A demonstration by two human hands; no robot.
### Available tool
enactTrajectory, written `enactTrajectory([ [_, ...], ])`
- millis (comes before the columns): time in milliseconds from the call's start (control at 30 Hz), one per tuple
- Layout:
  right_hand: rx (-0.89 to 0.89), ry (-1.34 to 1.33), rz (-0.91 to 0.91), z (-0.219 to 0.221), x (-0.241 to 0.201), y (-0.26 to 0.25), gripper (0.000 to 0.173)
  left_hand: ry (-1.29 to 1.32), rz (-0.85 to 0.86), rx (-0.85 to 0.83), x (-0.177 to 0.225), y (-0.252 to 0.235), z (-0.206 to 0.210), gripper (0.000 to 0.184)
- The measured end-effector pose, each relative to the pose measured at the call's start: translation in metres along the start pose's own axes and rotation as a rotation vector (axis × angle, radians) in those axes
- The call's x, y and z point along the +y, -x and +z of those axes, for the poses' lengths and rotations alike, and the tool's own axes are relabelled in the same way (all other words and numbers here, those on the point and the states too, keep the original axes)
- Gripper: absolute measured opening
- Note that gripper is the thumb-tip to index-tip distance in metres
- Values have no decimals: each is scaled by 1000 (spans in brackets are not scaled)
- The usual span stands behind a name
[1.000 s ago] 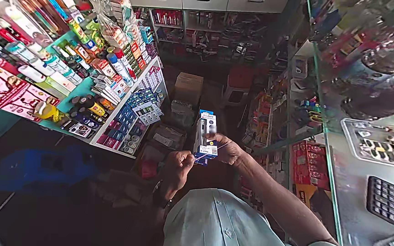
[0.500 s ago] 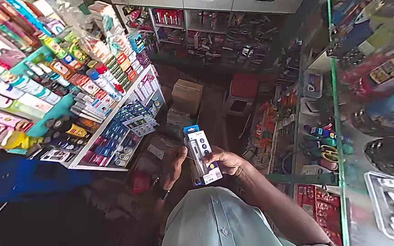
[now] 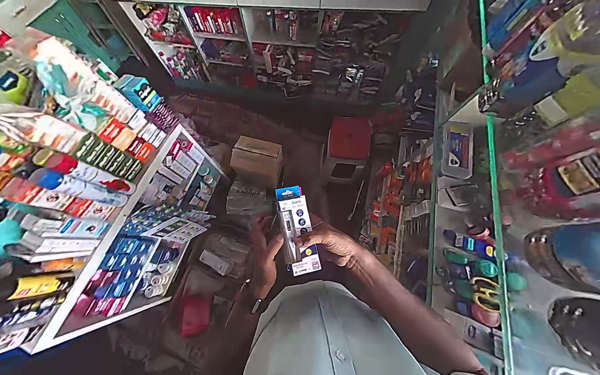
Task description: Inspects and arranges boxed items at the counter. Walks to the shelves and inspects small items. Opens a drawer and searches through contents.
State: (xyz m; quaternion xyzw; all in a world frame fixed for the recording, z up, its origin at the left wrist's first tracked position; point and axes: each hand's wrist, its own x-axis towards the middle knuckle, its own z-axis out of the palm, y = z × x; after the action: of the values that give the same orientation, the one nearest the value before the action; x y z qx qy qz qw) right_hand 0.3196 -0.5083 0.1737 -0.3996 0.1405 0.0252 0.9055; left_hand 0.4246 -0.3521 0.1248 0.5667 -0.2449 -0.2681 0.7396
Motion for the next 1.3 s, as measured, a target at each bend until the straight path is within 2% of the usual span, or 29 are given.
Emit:
enactTrajectory([
  [67,47,97,18,-10,-17,-25,92,208,-222,36,4,-31,15,90],
  [133,43,200,45,-25,-35,-55,111,206,-391,49,10,-72,26,90],
  [167,60,226,60,-33,-43,-71,116,210,-429,52,8,-93,28,85],
  [233,77,270,60,-48,-63,-99,113,264,-418,81,0,-136,31,70],
  [333,22,395,-16,-67,-106,-129,109,525,-363,108,-8,-200,38,38],
  [367,-2,455,-52,-75,-124,-135,100,683,-347,78,-10,-226,39,32],
  [400,-45,540,-70,-84,-144,-139,90,813,-334,17,-13,-253,37,34],
  [467,-154,760,-76,-102,-185,-140,85,989,-312,-106,-17,-295,32,40],
  [500,-183,819,-98,-112,-207,-141,76,1030,-282,-138,-19,-315,30,40],
  [600,-18,685,-316,-134,-267,-164,24,968,-219,-104,-9,-371,28,32],
  [667,179,654,-481,-150,-301,-208,18,827,-167,-85,-19,-404,24,27],
  [700,212,692,-533,-163,-317,-237,22,788,-134,-124,-29,-419,22,24],
  [733,169,761,-531,-177,-333,-269,35,712,-118,-119,-37,-433,23,21],
  [800,-62,877,-378,-200,-364,-335,64,606,-106,-94,-46,-461,31,13],
  [833,-193,906,-271,-208,-377,-367,72,617,-106,-122,-52,-481,34,12],
  [900,-421,951,-46,-225,-401,-428,71,750,-141,-311,-68,-531,32,18],
  [967,-531,974,61,-248,-424,-483,61,761,-278,-299,-73,-586,34,16],
  [1000,-552,968,76,-261,-438,-507,58,746,-317,-247,-72,-615,39,15],
  [1067,-571,938,75,-285,-475,-554,54,744,-282,-204,-82,-671,45,20],
  [1167,-574,969,117,-308,-539,-609,57,853,-240,-242,-76,-753,62,22],
  [1233,-552,965,121,-317,-572,-644,70,901,-218,-263,-62,-799,67,23],
  [1300,-474,942,-13,-327,-596,-685,88,867,-133,-235,-65,-839,59,26],
])
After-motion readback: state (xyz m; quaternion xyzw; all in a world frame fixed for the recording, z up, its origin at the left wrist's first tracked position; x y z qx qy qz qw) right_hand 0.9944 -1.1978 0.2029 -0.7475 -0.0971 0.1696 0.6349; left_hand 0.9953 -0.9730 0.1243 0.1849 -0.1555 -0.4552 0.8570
